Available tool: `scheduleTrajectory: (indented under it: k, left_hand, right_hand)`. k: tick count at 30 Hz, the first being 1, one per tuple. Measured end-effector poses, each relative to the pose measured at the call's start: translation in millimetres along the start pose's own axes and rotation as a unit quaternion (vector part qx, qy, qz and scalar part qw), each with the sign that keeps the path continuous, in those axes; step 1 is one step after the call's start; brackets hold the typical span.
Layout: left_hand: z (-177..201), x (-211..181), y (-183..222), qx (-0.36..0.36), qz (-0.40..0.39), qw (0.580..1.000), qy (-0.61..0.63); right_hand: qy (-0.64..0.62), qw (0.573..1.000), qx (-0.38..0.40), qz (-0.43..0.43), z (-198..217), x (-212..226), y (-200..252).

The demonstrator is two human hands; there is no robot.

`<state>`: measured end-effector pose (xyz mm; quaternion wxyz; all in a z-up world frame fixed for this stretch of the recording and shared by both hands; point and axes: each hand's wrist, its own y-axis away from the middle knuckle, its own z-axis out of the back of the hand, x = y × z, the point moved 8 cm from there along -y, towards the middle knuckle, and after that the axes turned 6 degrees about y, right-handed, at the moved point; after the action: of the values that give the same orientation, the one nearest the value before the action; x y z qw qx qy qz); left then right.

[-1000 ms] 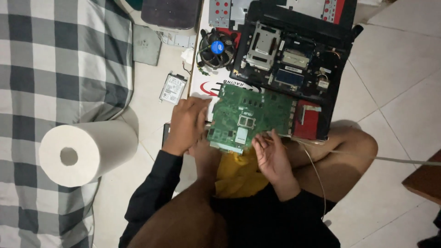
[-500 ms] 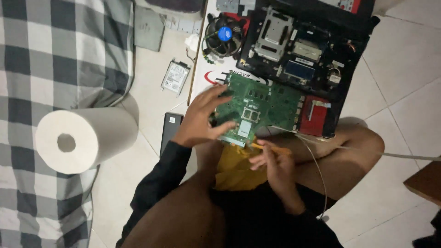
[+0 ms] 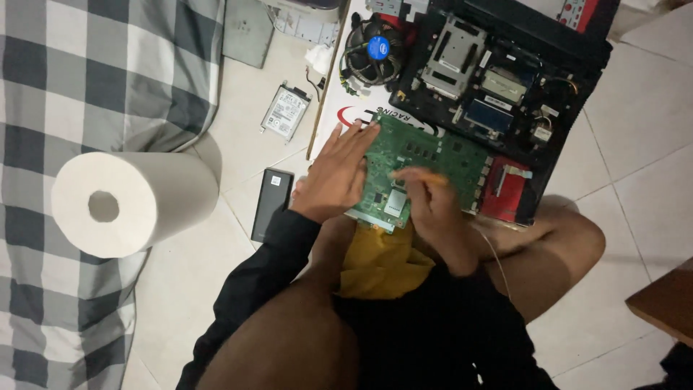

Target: A person sitting on the floor is cleaning a computer motherboard using a small tool and a cloth.

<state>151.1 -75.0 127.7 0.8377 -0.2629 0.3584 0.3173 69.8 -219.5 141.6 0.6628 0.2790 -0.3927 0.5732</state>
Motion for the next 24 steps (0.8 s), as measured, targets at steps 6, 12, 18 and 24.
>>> scheduleTrajectory:
  k: [6, 12, 18, 24]
  left_hand:
    - [4, 6, 2, 0.002, 0.015, 1.000, 0.020]
    - [5, 4, 1, -0.016, 0.016, 0.999, 0.037]
    - [3, 7, 0, -0.035, -0.006, 0.999, 0.001]
    - [2, 12, 1, -0.062, -0.018, 0.998, -0.003]
  right_hand:
    - [0.030, 0.994, 0.047, -0.093, -6, -7, -22]
    - [0.062, 0.997, 0.044, -0.017, 4, 2, -53]
    - [0.068, 0.983, 0.150, 0.080, -25, 20, -21]
    - [0.007, 0.999, 0.044, -0.012, -2, 19, -22]
